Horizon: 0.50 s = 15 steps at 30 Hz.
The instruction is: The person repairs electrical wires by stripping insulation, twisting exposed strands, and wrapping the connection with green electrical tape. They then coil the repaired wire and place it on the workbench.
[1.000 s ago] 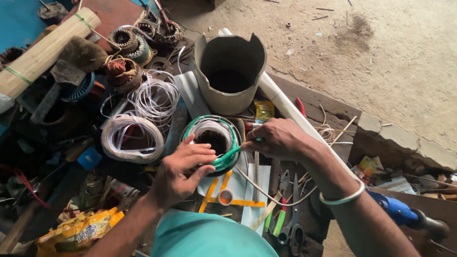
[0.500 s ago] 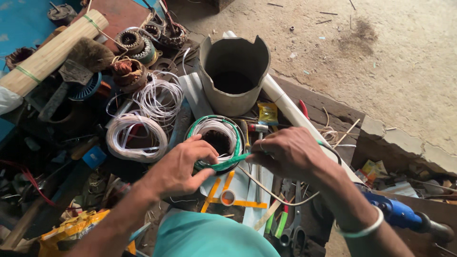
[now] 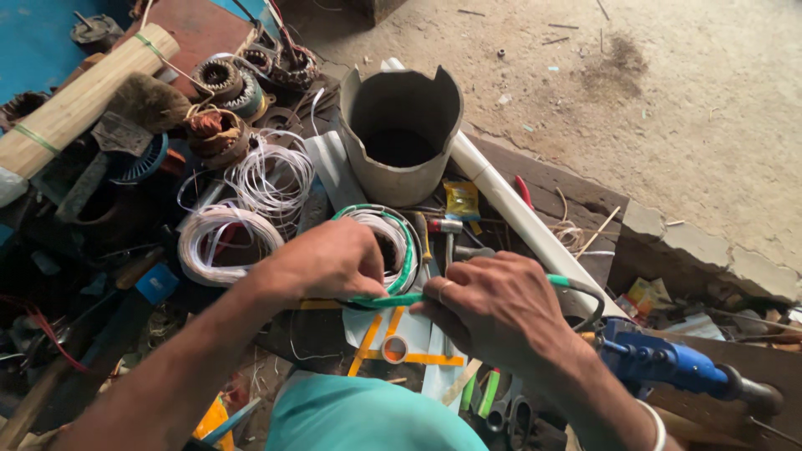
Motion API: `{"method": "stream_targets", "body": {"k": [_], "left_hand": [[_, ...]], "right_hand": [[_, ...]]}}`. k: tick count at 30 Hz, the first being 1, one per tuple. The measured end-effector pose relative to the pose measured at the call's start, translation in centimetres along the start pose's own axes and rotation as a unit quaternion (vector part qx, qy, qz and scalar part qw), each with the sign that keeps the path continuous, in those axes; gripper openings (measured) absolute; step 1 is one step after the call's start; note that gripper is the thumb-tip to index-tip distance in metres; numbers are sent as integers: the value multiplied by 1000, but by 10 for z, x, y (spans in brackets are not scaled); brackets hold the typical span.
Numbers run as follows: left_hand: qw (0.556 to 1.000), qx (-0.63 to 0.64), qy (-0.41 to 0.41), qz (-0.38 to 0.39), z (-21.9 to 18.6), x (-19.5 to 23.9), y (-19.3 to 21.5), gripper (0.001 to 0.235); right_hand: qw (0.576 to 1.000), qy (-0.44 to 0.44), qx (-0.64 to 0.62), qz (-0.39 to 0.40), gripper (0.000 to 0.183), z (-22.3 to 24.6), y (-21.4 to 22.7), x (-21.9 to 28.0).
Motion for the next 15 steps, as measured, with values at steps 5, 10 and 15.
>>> {"method": "stream_targets", "body": {"k": [5, 10, 15], "left_hand": [[998, -23, -46, -24, -8, -2, -1, 21], [999, -33, 20, -31, 6, 6, -2, 17], [995, -11, -36, -91, -1, 22, -11, 18]], "right_hand": [[998, -25, -47, -23, 23, -8, -1, 12], [992, -45, -118, 7, 22, -52, -32, 7], [977, -28, -189, 90, 25, -80, -63, -17]]}}
Point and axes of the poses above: each hand's wrist, its own x-axis away from the middle knuckle, its own y-axis out of the back of the hand, z = x × y, the point moved 8 cm from there along -x, towards the middle knuckle, and after that the axes turned 8 degrees about -z, right-handed, at the moved point
